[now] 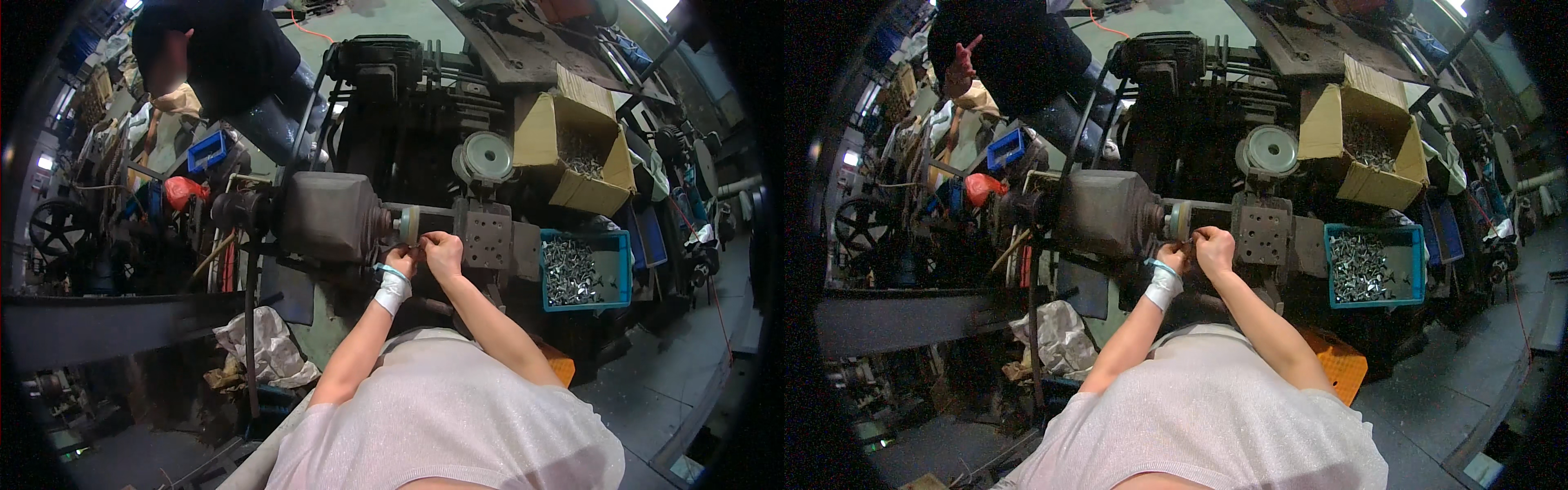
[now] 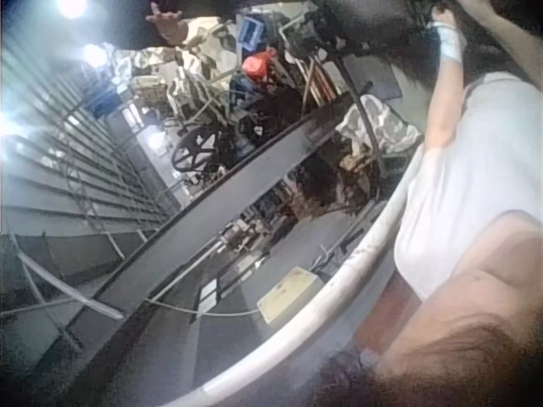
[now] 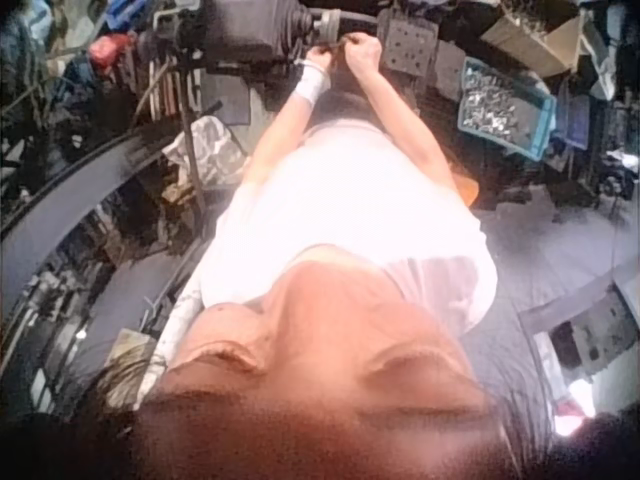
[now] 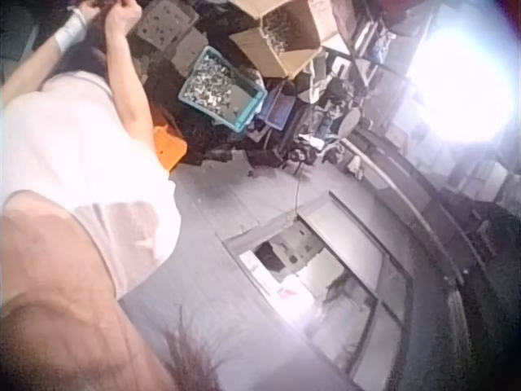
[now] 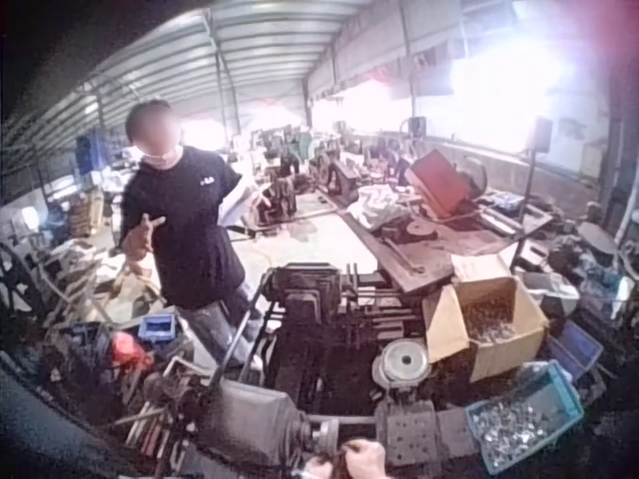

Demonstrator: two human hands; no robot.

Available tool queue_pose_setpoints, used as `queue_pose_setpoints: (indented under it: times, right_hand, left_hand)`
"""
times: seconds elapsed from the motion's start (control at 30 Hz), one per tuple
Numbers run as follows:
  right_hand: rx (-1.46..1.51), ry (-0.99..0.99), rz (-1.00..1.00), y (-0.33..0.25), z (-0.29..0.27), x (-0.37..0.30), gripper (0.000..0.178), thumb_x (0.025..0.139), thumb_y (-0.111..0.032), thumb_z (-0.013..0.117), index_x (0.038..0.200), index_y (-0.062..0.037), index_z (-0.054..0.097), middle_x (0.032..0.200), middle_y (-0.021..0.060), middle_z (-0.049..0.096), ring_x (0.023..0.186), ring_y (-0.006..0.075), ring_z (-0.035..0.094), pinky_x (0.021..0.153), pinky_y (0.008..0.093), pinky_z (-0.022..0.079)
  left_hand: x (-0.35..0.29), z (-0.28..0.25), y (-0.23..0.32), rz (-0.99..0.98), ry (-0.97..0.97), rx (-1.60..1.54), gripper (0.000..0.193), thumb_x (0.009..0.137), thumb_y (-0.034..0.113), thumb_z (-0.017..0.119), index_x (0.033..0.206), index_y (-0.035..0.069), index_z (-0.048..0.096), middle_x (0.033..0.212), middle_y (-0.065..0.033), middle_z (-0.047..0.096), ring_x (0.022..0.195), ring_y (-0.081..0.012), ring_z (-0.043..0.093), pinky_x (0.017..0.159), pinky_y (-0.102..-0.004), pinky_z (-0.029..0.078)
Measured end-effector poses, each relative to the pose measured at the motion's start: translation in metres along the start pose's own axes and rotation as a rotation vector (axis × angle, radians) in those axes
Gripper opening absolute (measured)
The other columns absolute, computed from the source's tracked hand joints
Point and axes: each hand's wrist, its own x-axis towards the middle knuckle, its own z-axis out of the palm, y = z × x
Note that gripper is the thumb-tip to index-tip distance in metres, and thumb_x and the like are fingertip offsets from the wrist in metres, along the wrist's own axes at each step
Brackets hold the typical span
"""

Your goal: The person repeatedly picks up small metal parts from a blue bin and grinds them against a rotating grinding wheel. After grinding, the person places the parts back into the bin. A second person stands nearby holding a piece of paper and occasionally gestures.

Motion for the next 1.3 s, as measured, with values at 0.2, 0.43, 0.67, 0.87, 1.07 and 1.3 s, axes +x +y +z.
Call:
queue_pose_setpoints:
  times: [0.2, 0.43, 0.67, 0.87, 1.07, 1.3]
  right_hand:
    - [-0.051, 0.036, -0.004, -0.011, -0.002, -0.003, 0.014, 0.069, -0.007, 0.06, 0.08, 0.0032, 0.063, 0.065, 0.0115, 0.063, 0.055, 0.0123, 0.057, 0.053, 0.0243, 0.045]
    - [0.115, -0.022, 0.055, 0.003, -0.002, -0.006, 0.015, 0.071, -0.008, 0.061, 0.081, 0.0023, 0.064, 0.065, 0.0092, 0.062, 0.056, 0.0123, 0.057, 0.052, 0.0238, 0.044]
    - [0.354, -0.196, 0.082, -0.004, -0.026, -0.019, 0.016, 0.074, -0.006, 0.059, 0.087, 0.0015, 0.062, 0.069, 0.0056, 0.061, 0.058, 0.0086, 0.055, 0.052, 0.021, 0.044]
    - [0.407, -0.184, 0.082, 0.006, -0.021, -0.02, 0.016, 0.075, -0.005, 0.059, 0.089, 0.0039, 0.061, 0.074, 0.006, 0.061, 0.059, 0.009, 0.056, 0.054, 0.0199, 0.045]
    - [0.274, -0.117, 0.08, 0.023, -0.004, -0.006, 0.015, 0.075, -0.004, 0.059, 0.087, 0.0037, 0.061, 0.07, 0.0067, 0.061, 0.058, 0.0092, 0.056, 0.049, 0.0206, 0.044]
    - [0.06, -0.039, -0.014, 0.003, -0.003, -0.005, 0.012, 0.073, -0.004, 0.06, 0.082, 0.0032, 0.063, 0.067, 0.0067, 0.062, 0.057, 0.0085, 0.056, 0.05, 0.0217, 0.045]
  left_hand:
    - [0.003, -0.001, -0.003, -0.022, -0.008, 0.012, 0.012, 0.079, 0.015, 0.054, 0.073, 0.004, 0.055, 0.055, -0.0005, 0.05, 0.039, -0.0068, 0.039, 0.035, -0.021, 0.028]
    - [-0.008, -0.009, 0.003, -0.061, -0.127, -0.024, 0.015, 0.081, 0.018, 0.053, 0.077, 0.003, 0.054, 0.056, 0.0001, 0.048, 0.043, -0.0089, 0.039, 0.04, -0.0223, 0.03]
    - [-0.032, -0.024, 0.013, -0.312, -0.265, -0.267, 0.028, 0.081, 0.033, 0.055, 0.089, 0.006, 0.055, 0.073, -0.0016, 0.056, 0.056, -0.0079, 0.044, 0.046, -0.0207, 0.034]
    - [-0.024, -0.022, 0.014, -0.293, -0.309, -0.237, 0.014, 0.079, 0.024, 0.059, 0.084, 0.011, 0.056, 0.072, 0.0002, 0.055, 0.054, -0.0071, 0.043, 0.047, -0.0203, 0.034]
    - [-0.017, -0.017, 0.015, -0.169, -0.228, -0.049, 0.01, 0.078, 0.019, 0.059, 0.079, 0.009, 0.056, 0.067, 0.0014, 0.053, 0.05, -0.0072, 0.04, 0.044, -0.0215, 0.032]
    - [0.002, -0.015, -0.006, -0.113, -0.126, 0.007, 0.012, 0.079, 0.019, 0.059, 0.08, 0.007, 0.058, 0.063, 0.0005, 0.053, 0.05, -0.0086, 0.044, 0.043, -0.0227, 0.034]
